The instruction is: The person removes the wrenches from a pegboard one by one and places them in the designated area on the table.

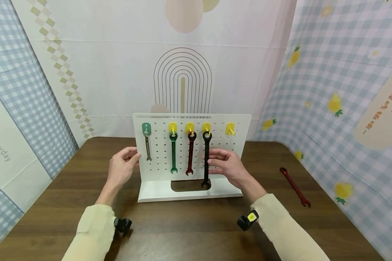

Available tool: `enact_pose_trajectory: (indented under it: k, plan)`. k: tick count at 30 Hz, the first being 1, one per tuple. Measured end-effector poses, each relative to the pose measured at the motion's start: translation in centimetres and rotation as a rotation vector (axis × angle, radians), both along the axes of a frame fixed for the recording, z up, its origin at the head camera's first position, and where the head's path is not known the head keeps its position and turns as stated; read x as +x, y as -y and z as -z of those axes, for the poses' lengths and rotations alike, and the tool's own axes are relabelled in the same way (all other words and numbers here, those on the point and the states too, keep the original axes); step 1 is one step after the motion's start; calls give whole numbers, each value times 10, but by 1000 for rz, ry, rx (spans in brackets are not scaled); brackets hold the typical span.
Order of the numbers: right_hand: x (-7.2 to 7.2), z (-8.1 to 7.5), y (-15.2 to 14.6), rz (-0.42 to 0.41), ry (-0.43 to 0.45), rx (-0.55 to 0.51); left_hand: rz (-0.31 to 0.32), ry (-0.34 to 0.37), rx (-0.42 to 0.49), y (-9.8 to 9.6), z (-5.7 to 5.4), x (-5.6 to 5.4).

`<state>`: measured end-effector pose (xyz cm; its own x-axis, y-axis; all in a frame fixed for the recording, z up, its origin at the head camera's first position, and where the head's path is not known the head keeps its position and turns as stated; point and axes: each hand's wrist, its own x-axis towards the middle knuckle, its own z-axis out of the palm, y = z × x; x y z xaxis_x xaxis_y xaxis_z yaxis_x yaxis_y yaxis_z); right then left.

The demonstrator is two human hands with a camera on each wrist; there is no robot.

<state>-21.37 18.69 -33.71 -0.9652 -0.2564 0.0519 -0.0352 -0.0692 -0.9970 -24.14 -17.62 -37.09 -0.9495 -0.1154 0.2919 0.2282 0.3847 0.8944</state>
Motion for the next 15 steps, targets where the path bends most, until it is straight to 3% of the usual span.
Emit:
enact_pose_trajectory:
  k: [15]
  plan:
    - [2, 1, 3, 51, 6, 10, 4, 13, 5, 1, -3, 3]
